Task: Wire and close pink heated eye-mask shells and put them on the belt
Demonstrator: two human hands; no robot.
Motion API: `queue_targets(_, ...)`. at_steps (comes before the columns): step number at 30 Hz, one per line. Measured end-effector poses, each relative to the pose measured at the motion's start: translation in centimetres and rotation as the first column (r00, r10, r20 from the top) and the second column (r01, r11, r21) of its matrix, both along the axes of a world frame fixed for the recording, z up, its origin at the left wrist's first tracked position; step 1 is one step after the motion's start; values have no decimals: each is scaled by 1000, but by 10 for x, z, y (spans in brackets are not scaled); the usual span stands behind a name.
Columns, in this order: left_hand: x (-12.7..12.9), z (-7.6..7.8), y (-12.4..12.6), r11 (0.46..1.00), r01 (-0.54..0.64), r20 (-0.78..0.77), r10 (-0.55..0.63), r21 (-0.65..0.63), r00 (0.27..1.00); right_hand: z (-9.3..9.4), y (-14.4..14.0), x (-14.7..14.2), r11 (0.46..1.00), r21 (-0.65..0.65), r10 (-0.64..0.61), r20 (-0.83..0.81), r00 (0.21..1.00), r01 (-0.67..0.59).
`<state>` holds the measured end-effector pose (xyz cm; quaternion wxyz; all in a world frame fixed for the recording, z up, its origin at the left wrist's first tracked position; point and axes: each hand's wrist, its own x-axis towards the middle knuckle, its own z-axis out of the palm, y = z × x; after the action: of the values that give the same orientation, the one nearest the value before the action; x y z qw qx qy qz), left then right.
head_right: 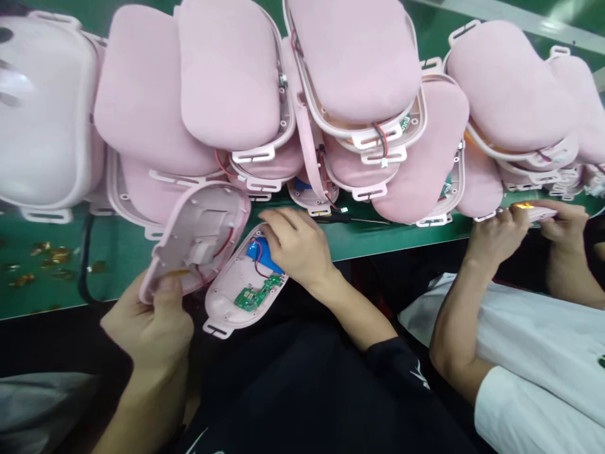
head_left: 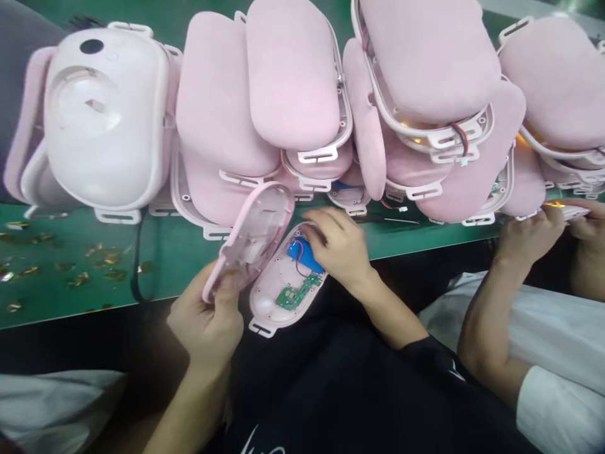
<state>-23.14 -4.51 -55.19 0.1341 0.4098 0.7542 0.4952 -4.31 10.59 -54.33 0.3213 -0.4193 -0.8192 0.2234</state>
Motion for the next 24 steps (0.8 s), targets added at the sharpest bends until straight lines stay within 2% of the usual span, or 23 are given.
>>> queue_targets(3, 1, -8, 1, 998, -33, -49, 36, 55, 998, 5, -3, -6, 986, 165, 22, -45, 999, -14)
queue_targets(7, 9, -14, 6, 979, 12, -51, -2, 201, 999, 18, -20, -10, 991, 135, 13, 48, 999, -19)
queue_targets(9, 12, -16, 8, 974, 17, -42, -7, 225, 999, 23, -26, -12, 982, 191, -21, 79, 997, 6)
queue_targets(12, 12, -18, 8, 970, 45, -45, -35, 237, 998, 26, -34, -17, 945, 311, 103, 3, 995, -99)
queue_targets(14, 10, -18, 9, 962, 82, -59, -69, 260, 996, 25, -39, -21, 934, 310, 180, 19, 983, -177)
queue_targets(17, 9, -17, 12, 947, 134, -85, -114, 291, 990, 23, -49, -29, 958, 211, 171, 115, 979, -192)
queue_targets(20, 9, -13, 15, 930, 180, -122, -148, 319, 981, 25, -55, -38, 979, 1, 199, 201, 959, -203)
queue_targets(24, 8, -11, 16, 923, 199, -152, -156, 329, 976, 35, -52, -48, 934, -312, 243, 202, 949, -172)
